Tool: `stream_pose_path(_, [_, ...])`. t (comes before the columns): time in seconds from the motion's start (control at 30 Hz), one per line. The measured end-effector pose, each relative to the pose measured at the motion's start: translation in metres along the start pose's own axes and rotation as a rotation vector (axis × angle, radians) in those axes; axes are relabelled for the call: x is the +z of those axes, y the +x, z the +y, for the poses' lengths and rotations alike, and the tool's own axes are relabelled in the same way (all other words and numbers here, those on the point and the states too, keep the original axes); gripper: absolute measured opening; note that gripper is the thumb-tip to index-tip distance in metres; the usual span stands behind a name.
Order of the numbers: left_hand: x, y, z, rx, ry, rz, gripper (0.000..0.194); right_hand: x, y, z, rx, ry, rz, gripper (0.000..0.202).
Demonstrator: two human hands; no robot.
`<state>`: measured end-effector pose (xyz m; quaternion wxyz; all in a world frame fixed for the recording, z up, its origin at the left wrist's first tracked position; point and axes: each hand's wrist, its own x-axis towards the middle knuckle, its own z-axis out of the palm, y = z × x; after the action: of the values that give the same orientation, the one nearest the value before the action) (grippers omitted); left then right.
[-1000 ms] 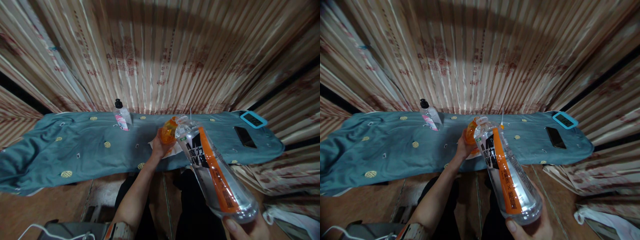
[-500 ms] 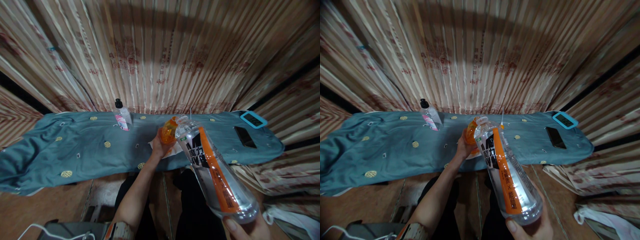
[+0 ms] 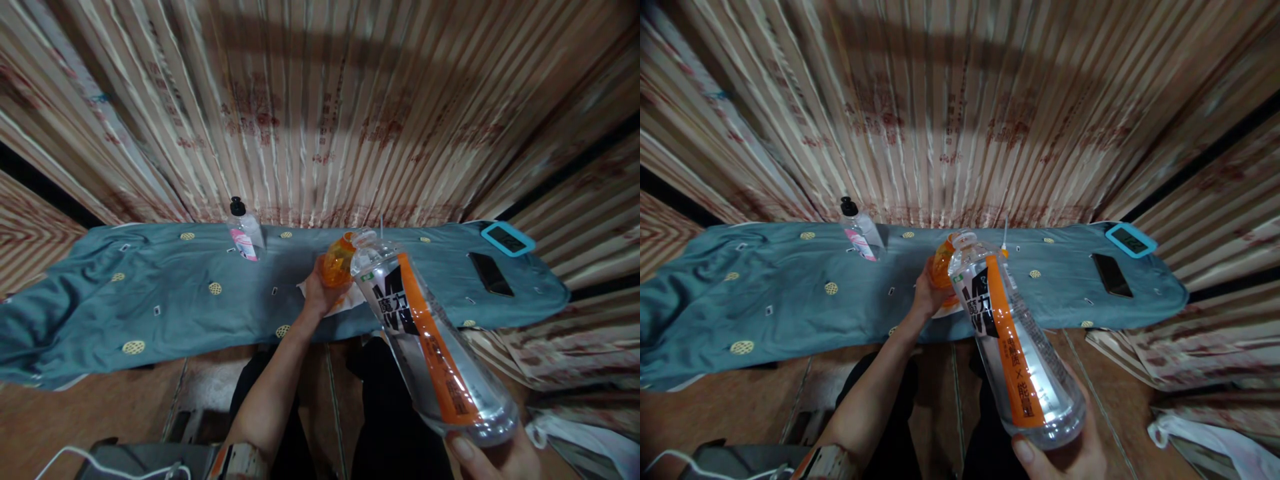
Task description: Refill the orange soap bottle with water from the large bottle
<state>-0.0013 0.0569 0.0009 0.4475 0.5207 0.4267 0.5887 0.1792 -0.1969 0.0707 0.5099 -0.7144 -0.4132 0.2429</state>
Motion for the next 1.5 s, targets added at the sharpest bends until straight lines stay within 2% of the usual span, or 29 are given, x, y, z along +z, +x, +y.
stream_pose_path(0.17, [0.002, 0.001, -0.003, -0.035, -0.012, -0.033, 0.065, -0.012, 0.009, 0.008, 0.031, 0.042, -0.116, 0.088])
stream_pose_path(0.3, [0.001, 0.000, 0.001, -0.017, 0.004, -0.020, 0.063, -0.009, 0.006, -0.002, 0.028, 0.029, -0.050, 0.085])
stream_pose_path(0.4, [-0.001, -0.001, 0.005, -0.017, 0.030, -0.026, 0.063, -0.008, 0.006, -0.006, 0.020, 0.041, -0.089, 0.084])
stream_pose_path(0.57, [-0.002, 0.000, 0.006, -0.033, 0.053, -0.022, 0.065, -0.012, 0.007, 0.004, 0.040, 0.038, -0.066, 0.090])
stream_pose_path(0.7, [-0.001, 0.000, 0.001, -0.007, 0.013, -0.032, 0.063, -0.014, 0.007, 0.014, 0.071, 0.078, -0.104, 0.091])
stream_pose_path(0.9, [0.000, 0.000, -0.001, -0.013, 0.028, -0.028, 0.065, -0.013, 0.009, 0.010, 0.080, 0.098, -0.126, 0.085])
stream_pose_path(1.0, [0.000, 0.000, 0.002, -0.007, 0.013, -0.039, 0.064, -0.013, 0.009, 0.010, 0.096, 0.117, -0.148, 0.090])
stream_pose_path(1.27, [0.000, 0.000, 0.005, -0.043, 0.007, -0.035, 0.063, -0.020, 0.006, 0.016, 0.138, 0.072, -0.128, 0.095])
stream_pose_path(1.5, [0.000, 0.000, 0.006, -0.028, -0.006, -0.018, 0.064, -0.009, 0.003, -0.001, 0.093, 0.039, -0.043, 0.091])
